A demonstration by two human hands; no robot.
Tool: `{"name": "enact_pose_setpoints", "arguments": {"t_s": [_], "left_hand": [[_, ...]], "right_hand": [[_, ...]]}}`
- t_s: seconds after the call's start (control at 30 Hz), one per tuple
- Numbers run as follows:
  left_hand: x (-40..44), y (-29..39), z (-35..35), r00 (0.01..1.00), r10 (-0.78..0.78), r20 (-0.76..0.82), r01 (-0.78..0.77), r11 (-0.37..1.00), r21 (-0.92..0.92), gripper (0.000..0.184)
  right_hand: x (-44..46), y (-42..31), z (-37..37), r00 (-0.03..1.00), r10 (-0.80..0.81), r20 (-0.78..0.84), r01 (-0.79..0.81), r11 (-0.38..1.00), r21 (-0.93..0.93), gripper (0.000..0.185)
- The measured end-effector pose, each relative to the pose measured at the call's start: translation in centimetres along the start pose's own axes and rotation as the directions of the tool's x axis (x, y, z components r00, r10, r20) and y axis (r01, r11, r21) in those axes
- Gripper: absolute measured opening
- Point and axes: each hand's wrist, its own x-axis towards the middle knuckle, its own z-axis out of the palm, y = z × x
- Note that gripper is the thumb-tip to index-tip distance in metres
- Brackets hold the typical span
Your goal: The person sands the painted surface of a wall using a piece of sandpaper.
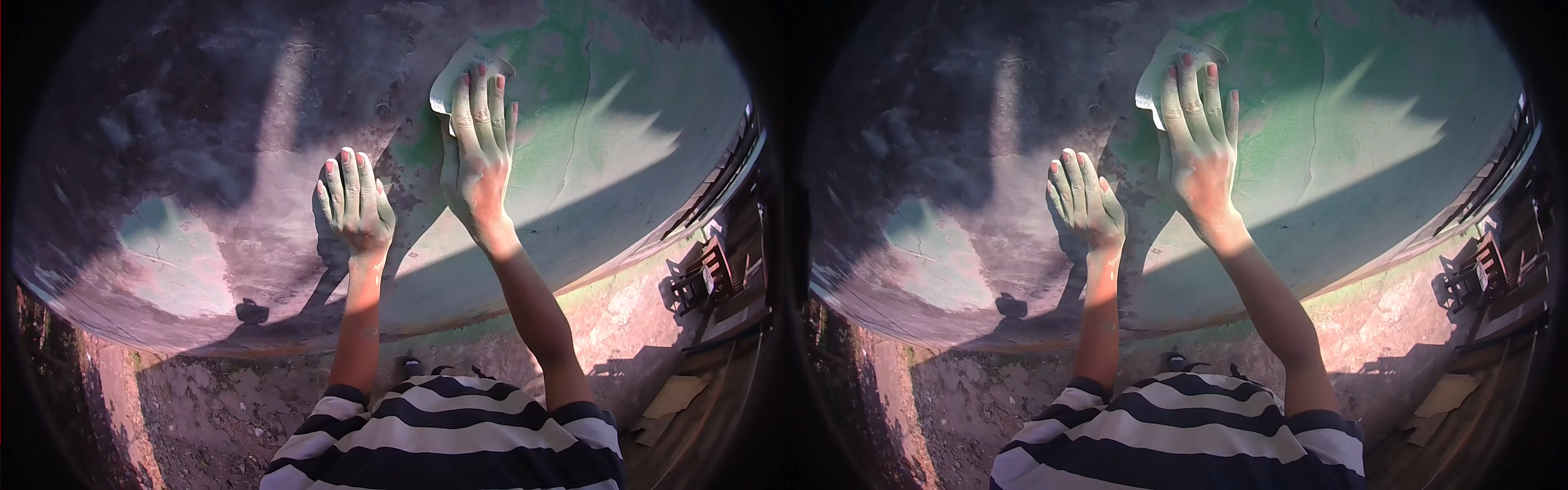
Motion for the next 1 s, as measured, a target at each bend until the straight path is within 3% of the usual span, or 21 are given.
{"name": "enact_pose_setpoints", "arguments": {"t_s": [0.17, 0.37, 0.4, 0.57, 0.6, 0.7, 0.83, 1.0], "left_hand": [[-0.1, 0.0, 0.1, 0.998, -0.058, -0.023, 0.056, 0.995, -0.078, 0.041], [-0.3, -0.6, -0.6, 0.999, -0.026, 0.020, 0.027, 0.998, -0.053, 0.040], [-0.3, -1.1, -0.7, 1.000, -0.004, 0.016, 0.004, 0.999, -0.045, 0.040], [-1.0, -3.0, -1.8, 1.000, 0.016, 0.023, -0.015, 1.000, -0.006, 0.040], [-1.0, -3.1, -2.1, 0.999, -0.033, 0.029, 0.034, 0.999, -0.034, 0.042], [-1.3, -3.5, -2.3, 0.982, -0.177, 0.060, 0.179, 0.984, -0.019, 0.057], [-1.5, -3.2, -2.7, 0.978, -0.171, 0.119, 0.161, 0.983, 0.091, 0.060], [-1.7, -3.2, -3.4, 0.966, -0.183, 0.182, 0.174, 0.983, 0.064, 0.059]], "right_hand": [[-12.7, -0.2, 3.1, 0.967, 0.023, 0.254, -0.021, 1.000, -0.007, 0.056], [-0.3, -2.1, 2.0, 1.000, -0.004, 0.024, 0.002, 0.997, 0.071, 0.056], [0.2, -2.4, 2.5, 1.000, 0.002, -0.030, 0.000, 0.997, 0.071, 0.066], [-8.9, -2.5, 4.4, 0.991, 0.071, 0.112, -0.079, 0.995, 0.062, 0.055], [-11.7, -1.8, 5.2, 0.995, 0.020, 0.099, -0.023, 0.999, 0.032, 0.055], [-9.0, -0.4, 4.6, 0.993, -0.076, 0.087, 0.082, 0.994, -0.066, 0.052], [-0.2, -2.3, 1.8, 0.995, 0.093, -0.028, -0.090, 0.990, 0.109, 0.048], [-6.4, -2.5, 3.8, 0.998, 0.067, 0.014, -0.068, 0.996, 0.058, 0.055]]}}
